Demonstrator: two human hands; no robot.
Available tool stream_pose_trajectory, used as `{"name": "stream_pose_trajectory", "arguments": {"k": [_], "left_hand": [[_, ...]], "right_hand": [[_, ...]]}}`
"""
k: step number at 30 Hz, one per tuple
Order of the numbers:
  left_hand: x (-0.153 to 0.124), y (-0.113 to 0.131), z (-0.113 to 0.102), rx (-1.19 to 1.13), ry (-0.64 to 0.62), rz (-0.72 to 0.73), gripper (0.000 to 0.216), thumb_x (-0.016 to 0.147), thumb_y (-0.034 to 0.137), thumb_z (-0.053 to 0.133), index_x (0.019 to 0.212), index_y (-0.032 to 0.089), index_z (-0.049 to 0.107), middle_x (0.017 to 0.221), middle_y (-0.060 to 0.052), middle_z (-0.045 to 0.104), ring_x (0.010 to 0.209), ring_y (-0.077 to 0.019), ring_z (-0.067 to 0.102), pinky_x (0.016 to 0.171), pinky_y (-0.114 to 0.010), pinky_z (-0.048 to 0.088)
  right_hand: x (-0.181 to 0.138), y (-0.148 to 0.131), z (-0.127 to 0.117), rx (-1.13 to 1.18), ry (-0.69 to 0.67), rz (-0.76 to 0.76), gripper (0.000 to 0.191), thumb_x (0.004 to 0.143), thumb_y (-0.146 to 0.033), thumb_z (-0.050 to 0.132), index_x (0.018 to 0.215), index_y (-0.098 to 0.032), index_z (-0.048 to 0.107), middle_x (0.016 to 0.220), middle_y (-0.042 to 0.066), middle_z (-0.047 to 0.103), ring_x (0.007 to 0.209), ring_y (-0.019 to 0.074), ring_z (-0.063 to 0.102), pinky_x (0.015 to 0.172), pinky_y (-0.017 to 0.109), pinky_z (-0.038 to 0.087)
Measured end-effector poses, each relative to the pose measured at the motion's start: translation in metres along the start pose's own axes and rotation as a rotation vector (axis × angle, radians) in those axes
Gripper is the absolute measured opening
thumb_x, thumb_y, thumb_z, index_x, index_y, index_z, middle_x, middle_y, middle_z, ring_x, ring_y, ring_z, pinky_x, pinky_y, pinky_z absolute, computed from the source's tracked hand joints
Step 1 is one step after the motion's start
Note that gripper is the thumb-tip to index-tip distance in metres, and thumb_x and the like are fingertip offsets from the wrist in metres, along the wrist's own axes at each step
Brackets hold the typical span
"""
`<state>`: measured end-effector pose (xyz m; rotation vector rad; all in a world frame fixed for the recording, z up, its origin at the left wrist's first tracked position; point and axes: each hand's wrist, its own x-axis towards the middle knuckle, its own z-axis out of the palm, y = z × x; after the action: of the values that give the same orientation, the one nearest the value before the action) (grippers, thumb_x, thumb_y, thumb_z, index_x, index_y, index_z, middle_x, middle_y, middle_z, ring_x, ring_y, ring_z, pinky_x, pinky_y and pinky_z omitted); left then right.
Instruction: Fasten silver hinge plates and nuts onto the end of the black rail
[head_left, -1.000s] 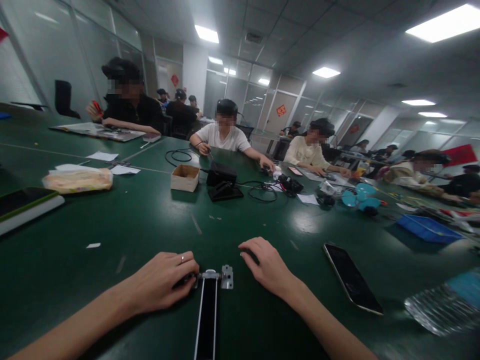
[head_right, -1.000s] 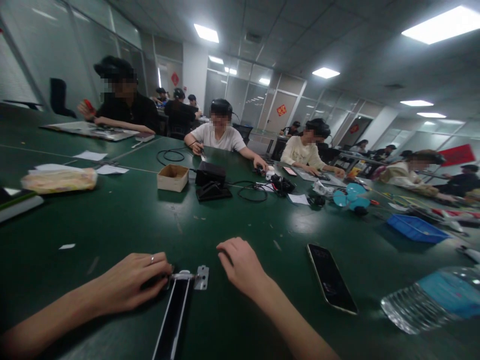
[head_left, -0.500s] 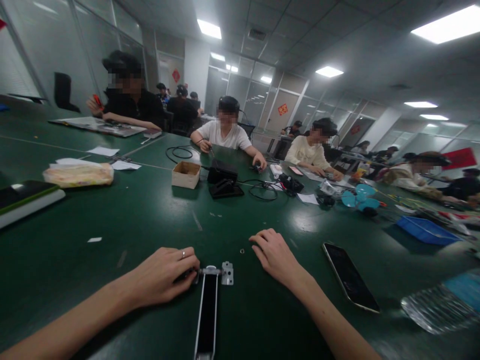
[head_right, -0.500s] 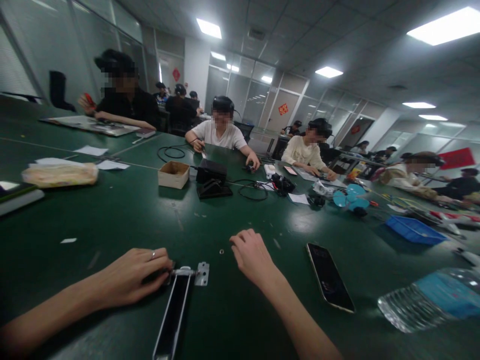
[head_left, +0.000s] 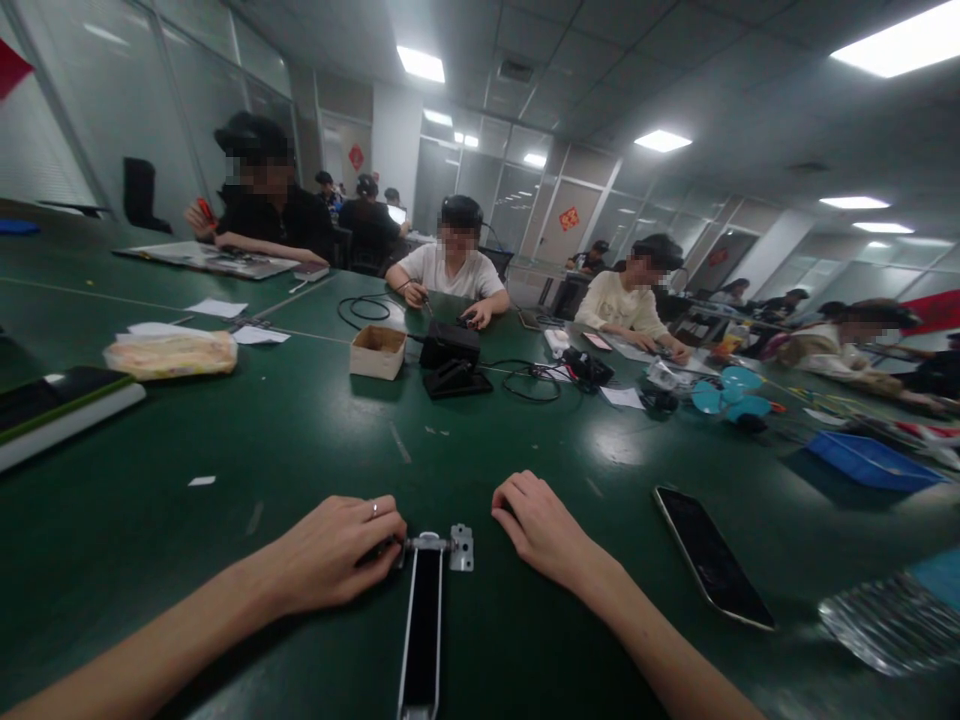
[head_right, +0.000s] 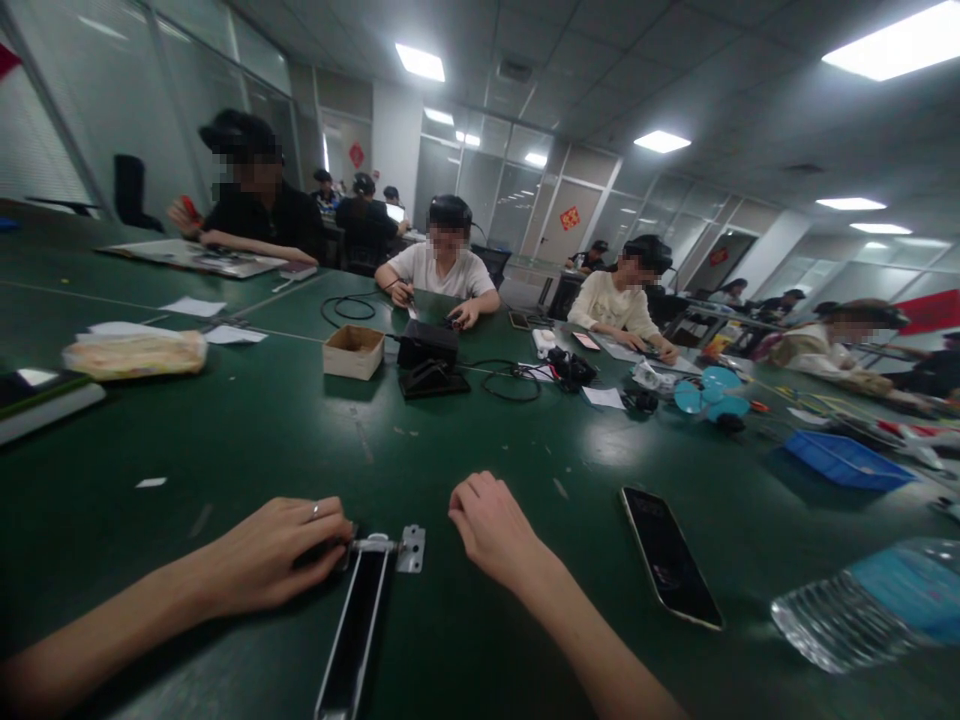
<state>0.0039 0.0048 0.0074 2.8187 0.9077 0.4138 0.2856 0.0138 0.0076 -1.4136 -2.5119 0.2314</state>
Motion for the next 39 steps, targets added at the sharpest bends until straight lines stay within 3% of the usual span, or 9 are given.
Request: {"name": "stream_pose_trajectory", "arguments": {"k": [13, 21, 24, 30, 39], "left_hand": [[0.000, 0.000, 0.001, 0.022, 0.012, -0.007, 0.016, 0.088, 0.017, 0.041, 0.093, 0.018, 0.056, 0.084, -0.003, 0.059, 0.068, -0.0155, 0.059, 0.061, -0.026, 0.042], [0.000, 0.020, -0.004, -0.139, 0.059, -0.022, 0.019, 0.094, 0.034, 0.049, 0.101, 0.018, 0.056, 0.090, -0.004, 0.062, 0.075, -0.0164, 0.061, 0.066, -0.026, 0.044], [0.000, 0.028, 0.001, -0.188, 0.073, 0.015, 0.020, 0.097, 0.036, 0.046, 0.101, 0.019, 0.055, 0.088, -0.003, 0.064, 0.075, -0.0160, 0.060, 0.067, -0.025, 0.043], [0.001, 0.032, 0.009, -0.255, 0.107, 0.024, 0.026, 0.099, 0.039, 0.041, 0.096, 0.019, 0.057, 0.082, -0.002, 0.065, 0.073, -0.0147, 0.061, 0.067, -0.024, 0.044], [0.001, 0.033, 0.003, -0.320, 0.080, 0.038, 0.017, 0.097, 0.031, 0.047, 0.092, 0.018, 0.057, 0.081, -0.002, 0.064, 0.071, -0.0136, 0.059, 0.065, -0.023, 0.045]], "right_hand": [[-0.002, -0.024, 0.007, 0.059, 0.100, -0.195, 0.003, 0.088, -0.012, 0.052, 0.087, -0.015, 0.054, 0.084, 0.005, 0.058, 0.076, 0.0173, 0.050, 0.067, 0.031, 0.042], [-0.006, -0.047, 0.022, 0.131, 0.408, -0.591, 0.011, 0.093, -0.013, 0.047, 0.091, -0.015, 0.058, 0.081, 0.006, 0.064, 0.073, 0.0160, 0.055, 0.064, 0.029, 0.042], [-0.009, -0.055, 0.024, 0.131, 0.453, -0.671, 0.014, 0.093, -0.011, 0.047, 0.088, -0.015, 0.059, 0.078, 0.005, 0.065, 0.069, 0.0150, 0.055, 0.062, 0.029, 0.041], [-0.011, -0.054, 0.023, 0.133, 0.457, -0.698, 0.014, 0.093, -0.012, 0.047, 0.091, -0.015, 0.061, 0.078, 0.005, 0.066, 0.070, 0.0146, 0.057, 0.062, 0.029, 0.042], [-0.011, -0.053, 0.021, 0.147, 0.466, -0.716, 0.016, 0.094, -0.014, 0.045, 0.092, -0.015, 0.061, 0.077, 0.006, 0.067, 0.069, 0.0150, 0.057, 0.061, 0.029, 0.042]]}}
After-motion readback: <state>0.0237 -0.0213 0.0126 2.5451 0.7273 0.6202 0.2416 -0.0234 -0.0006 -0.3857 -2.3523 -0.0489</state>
